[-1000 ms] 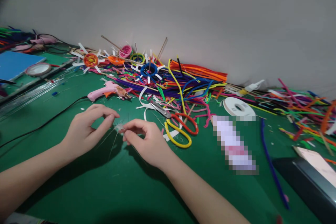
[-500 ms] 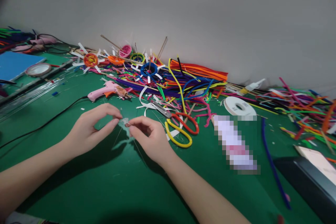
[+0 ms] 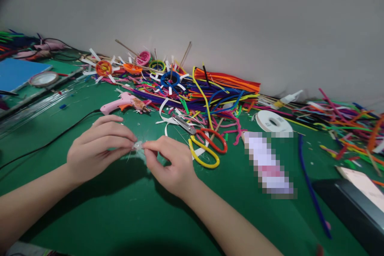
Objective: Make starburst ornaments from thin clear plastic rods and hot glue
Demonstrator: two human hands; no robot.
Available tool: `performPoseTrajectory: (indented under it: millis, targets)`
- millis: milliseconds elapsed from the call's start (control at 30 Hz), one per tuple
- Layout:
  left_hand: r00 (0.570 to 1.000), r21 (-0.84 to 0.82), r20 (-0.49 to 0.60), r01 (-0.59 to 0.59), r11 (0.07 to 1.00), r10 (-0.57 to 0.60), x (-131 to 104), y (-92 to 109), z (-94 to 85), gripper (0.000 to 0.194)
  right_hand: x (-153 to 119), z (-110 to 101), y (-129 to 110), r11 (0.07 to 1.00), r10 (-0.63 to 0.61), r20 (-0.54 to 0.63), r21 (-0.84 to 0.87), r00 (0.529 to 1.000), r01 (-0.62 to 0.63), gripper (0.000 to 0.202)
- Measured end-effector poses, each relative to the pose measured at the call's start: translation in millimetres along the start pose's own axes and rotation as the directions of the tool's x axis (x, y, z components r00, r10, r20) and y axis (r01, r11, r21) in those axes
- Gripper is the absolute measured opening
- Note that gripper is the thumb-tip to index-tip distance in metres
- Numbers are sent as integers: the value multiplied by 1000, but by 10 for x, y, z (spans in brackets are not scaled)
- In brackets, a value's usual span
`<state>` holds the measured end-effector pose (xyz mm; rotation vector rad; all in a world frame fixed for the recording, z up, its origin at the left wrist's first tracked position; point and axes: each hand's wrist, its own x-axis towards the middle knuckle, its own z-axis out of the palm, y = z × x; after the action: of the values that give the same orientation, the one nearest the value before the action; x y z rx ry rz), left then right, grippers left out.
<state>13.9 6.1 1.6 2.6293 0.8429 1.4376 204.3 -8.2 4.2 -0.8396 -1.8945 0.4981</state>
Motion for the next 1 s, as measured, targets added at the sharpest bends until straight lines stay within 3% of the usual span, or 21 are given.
performPoseTrajectory:
  millis: [133,267,400,500,567,667,867,1000]
  targets:
    - [998,33,-9,-55,998,55,-1,38,-48,8,-6,5,-40,999,-43,44,34,998,41,14]
    - [993,50,-18,-112,992,113,7,66,-87,7,-2,-12,-95,953,177,129,225,976,-203,11]
    - [993,96,-31,-107,990,110,20,76,-94,9,34,-18,-99,680,422,330,501,844,-536,10]
    - [995,112,-48,-79,991,85,23,77,-75,10,58,-12,-67,484,461,463,584,757,-652,13]
    - [997,105,-56,-43,994,49,16,70,-59,9,67,-12,-53,431,459,507,591,729,-682,15]
    - [998,94,-48,-27,995,31,-5,50,-48,10,74,-23,-59,415,451,523,595,724,-688,15]
    - [997,155,-12,-77,985,80,-35,26,-57,13,84,-44,-88,391,429,545,607,720,-692,12]
    - [993,179,-16,-112,977,117,-35,37,-51,14,78,-27,-75,321,439,592,599,676,-733,16]
